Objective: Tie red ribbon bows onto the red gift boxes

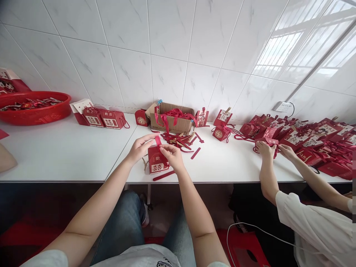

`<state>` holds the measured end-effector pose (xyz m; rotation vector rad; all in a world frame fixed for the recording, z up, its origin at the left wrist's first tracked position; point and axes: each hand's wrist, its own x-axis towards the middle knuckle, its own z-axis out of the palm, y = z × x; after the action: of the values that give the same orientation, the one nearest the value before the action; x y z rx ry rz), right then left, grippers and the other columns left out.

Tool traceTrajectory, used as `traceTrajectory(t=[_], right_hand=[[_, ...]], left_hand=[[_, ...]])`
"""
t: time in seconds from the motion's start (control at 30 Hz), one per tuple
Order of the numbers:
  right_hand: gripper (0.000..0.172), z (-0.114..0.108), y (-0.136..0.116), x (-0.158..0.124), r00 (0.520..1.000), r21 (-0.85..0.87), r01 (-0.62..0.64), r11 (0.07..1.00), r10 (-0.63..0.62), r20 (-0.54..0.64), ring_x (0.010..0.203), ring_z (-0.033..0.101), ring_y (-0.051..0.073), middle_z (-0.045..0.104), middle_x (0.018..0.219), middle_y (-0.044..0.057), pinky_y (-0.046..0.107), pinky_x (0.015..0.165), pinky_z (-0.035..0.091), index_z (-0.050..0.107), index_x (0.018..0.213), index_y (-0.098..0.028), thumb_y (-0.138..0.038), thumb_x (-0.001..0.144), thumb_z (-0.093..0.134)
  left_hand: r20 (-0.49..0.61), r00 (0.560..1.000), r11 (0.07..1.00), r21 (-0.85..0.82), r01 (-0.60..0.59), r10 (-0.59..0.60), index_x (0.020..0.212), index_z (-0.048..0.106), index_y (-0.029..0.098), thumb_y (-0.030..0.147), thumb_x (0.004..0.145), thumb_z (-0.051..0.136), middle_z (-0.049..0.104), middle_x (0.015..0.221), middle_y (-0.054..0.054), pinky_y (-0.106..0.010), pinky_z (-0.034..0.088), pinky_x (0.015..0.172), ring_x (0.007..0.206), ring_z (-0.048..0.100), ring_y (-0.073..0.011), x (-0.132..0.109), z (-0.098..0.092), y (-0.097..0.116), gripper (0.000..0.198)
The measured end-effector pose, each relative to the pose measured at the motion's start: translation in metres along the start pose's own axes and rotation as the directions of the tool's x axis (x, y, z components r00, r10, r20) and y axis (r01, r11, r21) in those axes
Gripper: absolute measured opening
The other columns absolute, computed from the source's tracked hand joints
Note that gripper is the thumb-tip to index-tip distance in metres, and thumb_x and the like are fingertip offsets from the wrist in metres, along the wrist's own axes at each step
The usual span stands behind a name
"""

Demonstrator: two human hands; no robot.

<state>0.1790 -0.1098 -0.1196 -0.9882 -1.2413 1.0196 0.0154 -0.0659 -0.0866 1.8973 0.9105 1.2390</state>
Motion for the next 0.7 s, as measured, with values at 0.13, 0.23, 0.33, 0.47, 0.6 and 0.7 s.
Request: traceTrajectory(t=[0.13,0.23,0.33,0.47,0.6,0.7], right_hand=[[0.031,0.000,-0.004,0.003,0.994,0.043,-0.109,0.993,0.109,-0.018,0.077,0.065,0.017,0.072,0.083,0.005,0.030,0.073,0.050,0.074,0.085,-0.018,-0.047,0.074,0.069],[0.032,0.000,-0.003,0.003,0.989,0.020,-0.146,0.989,0.146,0.009,0.068,0.063,0.016,0.072,0.075,0.004,0.028,0.066,0.048,0.074,0.080,-0.017,-0.047,0.071,0.070],[0.033,0.000,0.001,0.002,0.988,-0.007,-0.154,0.988,0.154,0.021,0.063,0.062,0.015,0.071,0.070,0.004,0.027,0.061,0.045,0.074,0.074,-0.017,-0.049,0.071,0.070],[0.032,0.001,0.004,0.000,0.987,-0.016,-0.159,0.987,0.159,0.007,0.062,0.061,0.014,0.071,0.070,0.003,0.026,0.059,0.044,0.074,0.074,-0.017,-0.049,0.071,0.070],[0.032,0.002,0.000,-0.001,0.985,0.000,-0.174,0.985,0.174,-0.005,0.059,0.060,0.014,0.071,0.070,0.003,0.025,0.057,0.043,0.075,0.076,-0.017,-0.048,0.071,0.070],[0.033,0.002,-0.004,-0.001,0.981,0.018,-0.192,0.981,0.192,-0.007,0.058,0.060,0.014,0.071,0.070,0.003,0.025,0.055,0.043,0.075,0.078,-0.017,-0.049,0.070,0.070]], left_hand=[[-0.106,0.991,0.981,0.170,0.095,-0.077,0.126,0.057,0.022,0.026,0.074,0.059,0.070,0.112,-0.006,-0.038,0.047,0.096,0.110,0.061,-0.0239,0.003,-0.006,-0.026,0.052],[-0.085,0.985,0.963,0.214,0.163,-0.148,0.091,0.070,0.019,0.037,0.072,0.064,0.073,0.095,-0.008,-0.035,0.052,0.082,0.088,0.066,-0.0241,0.000,-0.005,-0.045,0.028],[-0.137,0.976,0.957,0.215,0.196,-0.169,0.078,0.069,0.018,0.042,0.074,0.060,0.074,0.087,-0.008,-0.033,0.052,0.076,0.078,0.066,-0.0223,-0.001,-0.003,-0.053,0.026],[-0.174,0.966,0.954,0.198,0.224,-0.190,0.076,0.068,0.017,0.043,0.074,0.058,0.073,0.081,-0.008,-0.032,0.050,0.072,0.076,0.066,-0.0224,-0.003,-0.002,-0.054,0.027],[-0.165,0.967,0.960,0.173,0.221,-0.193,0.074,0.067,0.018,0.045,0.074,0.058,0.073,0.078,-0.006,-0.030,0.050,0.070,0.075,0.066,-0.0214,-0.005,-0.001,-0.053,0.028],[-0.171,0.966,0.962,0.160,0.223,-0.196,0.074,0.067,0.019,0.045,0.074,0.058,0.073,0.078,-0.005,-0.029,0.049,0.068,0.075,0.066,-0.0211,-0.007,0.000,-0.054,0.028]])
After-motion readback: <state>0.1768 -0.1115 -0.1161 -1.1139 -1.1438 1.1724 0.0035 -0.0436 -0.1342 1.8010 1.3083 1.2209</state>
